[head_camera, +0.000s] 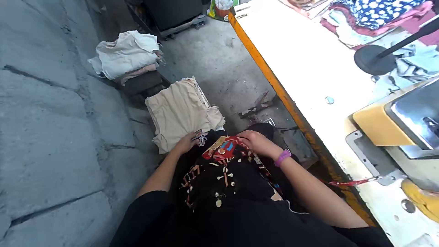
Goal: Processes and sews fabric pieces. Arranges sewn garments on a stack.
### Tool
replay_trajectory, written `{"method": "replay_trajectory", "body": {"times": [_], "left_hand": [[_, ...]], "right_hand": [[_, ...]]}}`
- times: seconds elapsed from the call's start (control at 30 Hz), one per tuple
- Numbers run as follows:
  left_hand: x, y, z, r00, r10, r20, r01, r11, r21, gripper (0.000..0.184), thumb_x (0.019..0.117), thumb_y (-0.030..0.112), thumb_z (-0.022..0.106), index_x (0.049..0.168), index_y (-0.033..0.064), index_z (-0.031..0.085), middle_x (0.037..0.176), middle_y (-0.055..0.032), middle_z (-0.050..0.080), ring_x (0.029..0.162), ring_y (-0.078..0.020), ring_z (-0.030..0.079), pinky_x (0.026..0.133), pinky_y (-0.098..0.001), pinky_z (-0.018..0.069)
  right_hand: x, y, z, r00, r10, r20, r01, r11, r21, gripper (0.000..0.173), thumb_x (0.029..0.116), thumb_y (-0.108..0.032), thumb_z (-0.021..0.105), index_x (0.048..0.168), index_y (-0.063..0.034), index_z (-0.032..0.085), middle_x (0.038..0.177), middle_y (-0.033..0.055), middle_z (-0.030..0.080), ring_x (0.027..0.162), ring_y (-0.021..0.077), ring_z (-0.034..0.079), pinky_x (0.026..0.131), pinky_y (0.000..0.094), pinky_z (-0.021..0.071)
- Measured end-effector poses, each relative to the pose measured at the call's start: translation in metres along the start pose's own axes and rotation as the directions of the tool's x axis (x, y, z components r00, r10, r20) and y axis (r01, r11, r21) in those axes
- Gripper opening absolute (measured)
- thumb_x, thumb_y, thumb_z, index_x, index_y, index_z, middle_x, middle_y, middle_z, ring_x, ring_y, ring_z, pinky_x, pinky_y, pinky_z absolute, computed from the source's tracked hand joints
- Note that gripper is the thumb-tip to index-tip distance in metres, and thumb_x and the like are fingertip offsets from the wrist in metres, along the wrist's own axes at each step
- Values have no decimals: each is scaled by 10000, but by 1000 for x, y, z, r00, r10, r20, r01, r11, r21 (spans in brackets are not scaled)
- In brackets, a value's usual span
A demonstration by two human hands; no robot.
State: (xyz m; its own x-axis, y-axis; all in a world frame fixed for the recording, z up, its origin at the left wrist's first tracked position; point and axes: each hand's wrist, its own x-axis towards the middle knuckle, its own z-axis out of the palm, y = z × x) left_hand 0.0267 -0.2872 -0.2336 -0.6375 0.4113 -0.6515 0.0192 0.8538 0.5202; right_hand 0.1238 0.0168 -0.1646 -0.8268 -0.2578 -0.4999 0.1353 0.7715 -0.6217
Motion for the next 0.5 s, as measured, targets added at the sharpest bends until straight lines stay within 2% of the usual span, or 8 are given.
{"method": "replay_trajectory", "body": {"times": [0.1,0.17,0.23,0.27,0.3,0.37,0.43,0.5], "left_hand": [[3,-7,8,999,-12,-42,12,1000,3,461,1080,168,517,1503,-6,466,1591,-248,379,1469,-381,395,1204,-511,306],[4,-16,18,984,56,-170,-57,998,-3,412,1057,120,552,1449,-5,538,1527,-250,469,1417,-380,466,1178,-524,352],[-2,-28,30,891,183,-416,-182,982,44,336,1021,86,599,1337,-18,639,1386,-256,595,1324,-402,551,1125,-561,408],[-5,-36,33,828,209,-521,-199,977,77,321,1017,103,607,1308,-24,657,1366,-263,605,1322,-426,544,1119,-588,397],[-9,-46,35,789,186,-585,-167,982,87,335,1029,147,600,1315,-17,652,1401,-269,578,1366,-448,496,1143,-613,352],[-18,-74,36,784,59,-618,-47,998,36,410,1061,230,551,1403,9,594,1528,-269,460,1468,-464,354,1187,-644,244],[-22,-103,32,852,-80,-518,91,996,-4,495,1096,285,460,1531,50,457,1637,-239,304,1541,-435,210,1213,-656,154],[-19,-122,26,896,-117,-429,136,991,13,516,1103,265,426,1585,88,378,1680,-205,215,1558,-438,136,1187,-719,111]], "right_hand": [[-3,-13,-18,998,-21,67,27,996,-83,390,1095,-201,468,1418,-19,589,1414,221,590,1347,369,538,1149,538,370],[6,-23,-26,998,-24,63,32,992,-124,353,1084,-173,501,1385,-32,622,1351,216,628,1276,371,588,1105,542,414],[19,-35,-28,997,-70,37,75,988,-134,312,1068,-123,524,1333,-34,663,1301,204,657,1224,357,622,1078,535,445],[28,-41,-26,993,-115,28,117,984,-137,296,1059,-101,531,1303,-30,683,1279,199,671,1208,353,633,1069,532,456],[38,-46,-20,985,-171,18,171,976,-137,279,1048,-82,541,1266,-26,704,1252,196,686,1186,350,646,1055,532,470],[61,-58,-1,962,-271,22,271,955,-123,261,1031,-54,545,1211,-20,731,1218,193,701,1158,344,663,1034,523,492],[91,-72,25,946,-316,73,322,942,-91,313,1036,-54,506,1268,-56,715,1299,190,666,1221,342,631,1069,519,470],[122,-80,49,937,-316,147,331,938,-99,373,1034,-67,491,1364,-92,663,1420,211,584,1332,372,544,1118,555,409]]}}
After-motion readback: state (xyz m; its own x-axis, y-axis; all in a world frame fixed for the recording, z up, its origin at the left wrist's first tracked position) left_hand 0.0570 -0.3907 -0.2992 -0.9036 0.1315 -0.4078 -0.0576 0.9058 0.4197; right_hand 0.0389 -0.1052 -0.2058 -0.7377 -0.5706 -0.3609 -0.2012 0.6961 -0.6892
